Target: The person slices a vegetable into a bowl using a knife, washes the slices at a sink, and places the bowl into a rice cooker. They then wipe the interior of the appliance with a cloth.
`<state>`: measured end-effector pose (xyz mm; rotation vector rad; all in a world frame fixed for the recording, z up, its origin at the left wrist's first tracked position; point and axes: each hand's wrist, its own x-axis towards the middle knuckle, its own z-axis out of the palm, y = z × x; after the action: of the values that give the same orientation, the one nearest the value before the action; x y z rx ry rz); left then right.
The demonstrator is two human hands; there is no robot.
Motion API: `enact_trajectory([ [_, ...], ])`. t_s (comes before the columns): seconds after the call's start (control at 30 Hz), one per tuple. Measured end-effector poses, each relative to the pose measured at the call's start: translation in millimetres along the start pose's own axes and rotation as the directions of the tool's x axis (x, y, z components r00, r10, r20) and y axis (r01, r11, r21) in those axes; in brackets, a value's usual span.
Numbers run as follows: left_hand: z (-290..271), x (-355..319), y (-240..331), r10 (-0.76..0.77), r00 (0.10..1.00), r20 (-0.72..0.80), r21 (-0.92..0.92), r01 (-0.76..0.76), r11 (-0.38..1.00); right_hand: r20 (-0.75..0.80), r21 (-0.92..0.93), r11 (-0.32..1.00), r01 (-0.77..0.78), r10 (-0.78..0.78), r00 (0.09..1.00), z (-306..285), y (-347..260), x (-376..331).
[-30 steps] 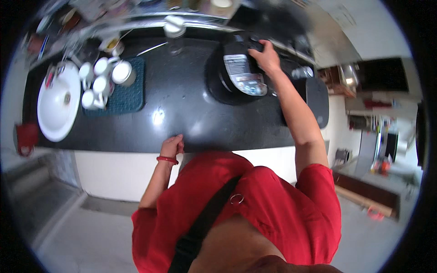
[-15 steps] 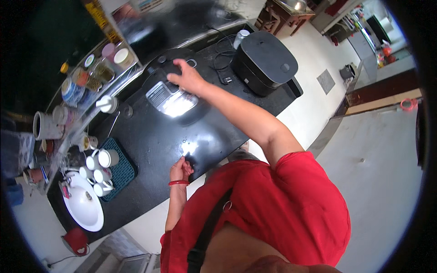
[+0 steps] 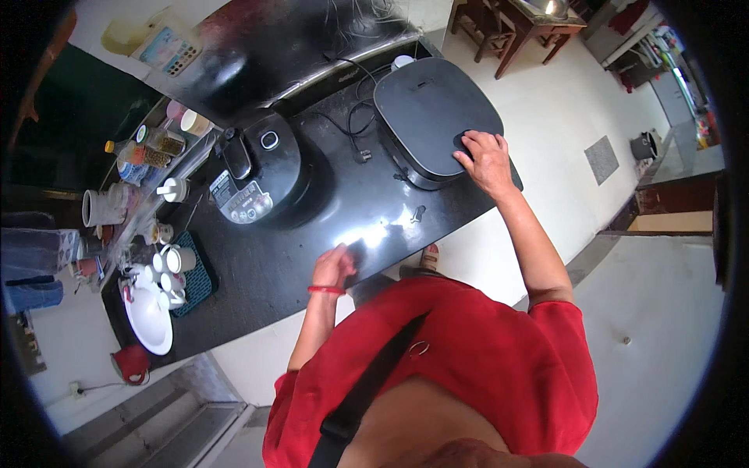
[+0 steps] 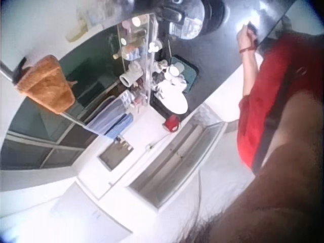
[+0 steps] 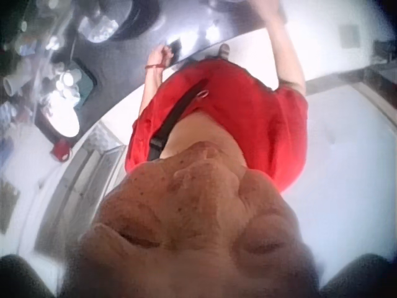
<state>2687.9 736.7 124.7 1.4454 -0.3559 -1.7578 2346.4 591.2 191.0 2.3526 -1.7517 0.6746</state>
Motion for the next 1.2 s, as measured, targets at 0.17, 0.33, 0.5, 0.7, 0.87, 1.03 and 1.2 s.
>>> enact_trajectory([
  [0.17,89,22,4,0.088,0.992,0.093,0.089,-0.096,0.991,0.149,0.057,0.993,0.104,-0.111,0.983,-6,12,9],
  [0.33,141,17,9,0.102,0.993,0.066,0.204,-0.114,0.972,0.264,0.072,0.956,0.284,-0.293,0.919,-20,27,5],
  [0.5,132,24,6,0.094,0.993,0.068,0.180,-0.105,0.978,0.237,0.191,0.926,0.324,-0.364,0.901,-47,51,34],
  [0.7,122,53,4,0.071,0.997,0.013,0.152,-0.072,0.986,-0.177,0.148,0.900,0.409,-0.383,0.907,-76,52,130],
  [0.87,145,56,18,0.094,0.994,0.054,0.118,-0.100,0.988,-0.202,0.249,0.860,0.445,-0.404,0.892,-78,30,219],
  [1.03,156,61,31,0.093,0.994,0.059,0.111,-0.099,0.989,-0.421,0.210,0.829,0.519,-0.402,0.813,-33,32,256],
  [1.2,154,83,15,0.506,0.859,0.074,0.548,-0.459,0.699,-0.435,0.167,0.883,0.438,-0.333,0.837,-33,24,253],
])
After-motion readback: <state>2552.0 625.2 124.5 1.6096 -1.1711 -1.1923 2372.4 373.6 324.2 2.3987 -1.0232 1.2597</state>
